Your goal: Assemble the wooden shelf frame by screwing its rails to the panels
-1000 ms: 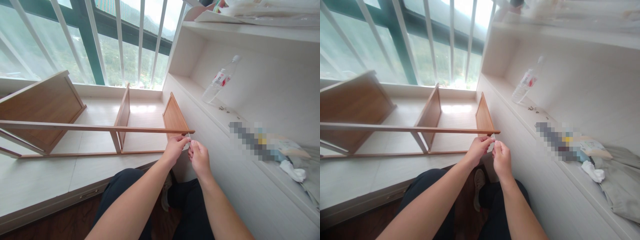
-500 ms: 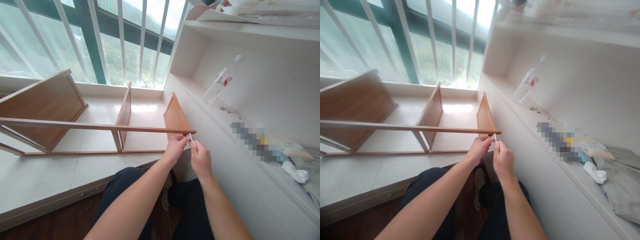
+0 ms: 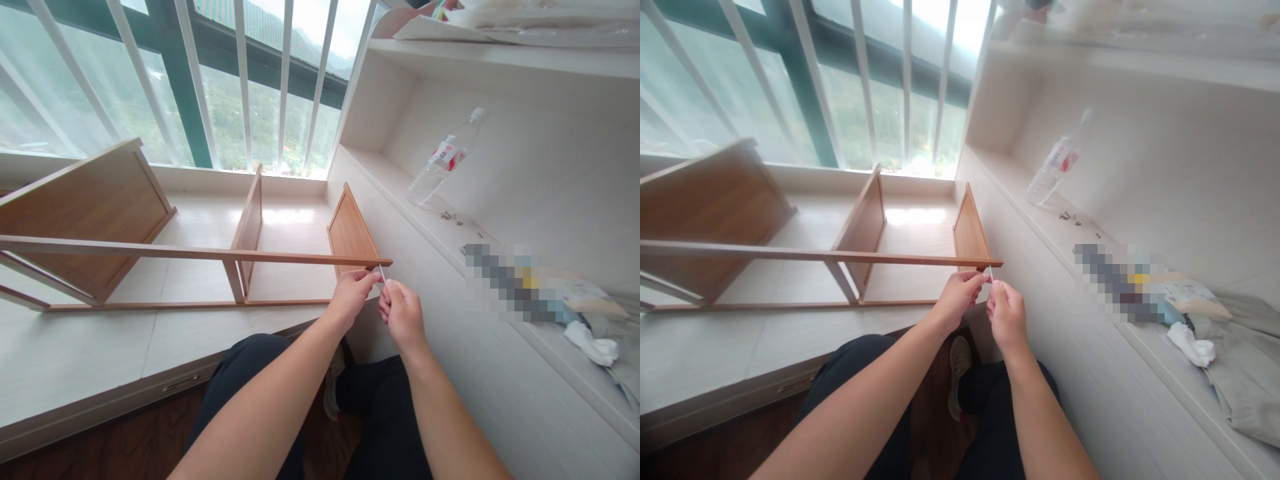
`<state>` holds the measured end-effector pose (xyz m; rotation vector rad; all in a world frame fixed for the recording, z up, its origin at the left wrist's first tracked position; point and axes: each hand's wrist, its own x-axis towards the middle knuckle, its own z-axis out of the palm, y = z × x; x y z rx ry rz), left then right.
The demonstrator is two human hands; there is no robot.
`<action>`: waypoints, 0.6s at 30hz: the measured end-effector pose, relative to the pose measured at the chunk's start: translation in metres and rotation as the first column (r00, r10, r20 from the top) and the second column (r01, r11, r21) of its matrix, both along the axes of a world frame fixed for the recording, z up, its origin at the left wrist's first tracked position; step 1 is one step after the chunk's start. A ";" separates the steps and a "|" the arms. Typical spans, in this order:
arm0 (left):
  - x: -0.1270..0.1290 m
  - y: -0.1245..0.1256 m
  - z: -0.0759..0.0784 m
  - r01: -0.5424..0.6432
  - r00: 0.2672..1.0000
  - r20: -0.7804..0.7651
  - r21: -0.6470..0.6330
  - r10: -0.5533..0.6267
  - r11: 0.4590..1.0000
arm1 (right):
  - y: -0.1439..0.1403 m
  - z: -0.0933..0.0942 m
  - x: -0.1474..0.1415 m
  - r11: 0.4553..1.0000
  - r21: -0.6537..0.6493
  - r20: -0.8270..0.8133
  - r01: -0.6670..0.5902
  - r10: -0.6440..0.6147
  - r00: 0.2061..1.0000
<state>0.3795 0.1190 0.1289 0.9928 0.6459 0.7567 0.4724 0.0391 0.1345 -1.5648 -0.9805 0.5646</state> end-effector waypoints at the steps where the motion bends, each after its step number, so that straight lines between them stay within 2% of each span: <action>1: 0.000 0.000 0.000 0.000 1.000 0.003 -0.001 0.000 1.000 | 0.000 -0.001 0.000 1.000 0.006 -0.022 -0.001 0.001 1.000; 4: 0.001 0.000 -0.001 -0.010 1.000 0.010 0.012 0.009 1.000 | 0.000 -0.003 -0.001 1.000 0.025 0.006 0.013 -0.013 1.000; 8: 0.000 0.000 -0.001 0.002 1.000 0.006 0.015 -0.002 1.000 | 0.000 -0.001 -0.003 0.999 0.039 -0.193 -0.025 0.032 0.981; 9: -0.001 0.000 -0.001 0.004 1.000 0.005 0.013 -0.004 1.000 | 0.000 -0.001 -0.003 0.999 0.039 -0.185 -0.022 0.029 0.982; 11: -0.001 0.000 0.000 0.001 1.000 0.007 0.011 -0.001 1.000 | -0.001 -0.003 -0.002 1.000 0.028 -0.032 0.001 0.000 0.999; 14: -0.001 0.000 0.001 -0.007 1.000 0.009 0.022 0.007 1.000 | -0.003 -0.007 0.000 0.999 0.007 0.228 0.037 -0.037 0.973; 18: 0.000 0.001 -0.001 -0.005 1.000 0.014 0.036 0.005 0.999 | -0.006 -0.011 0.002 0.999 -0.002 0.273 0.046 -0.044 0.961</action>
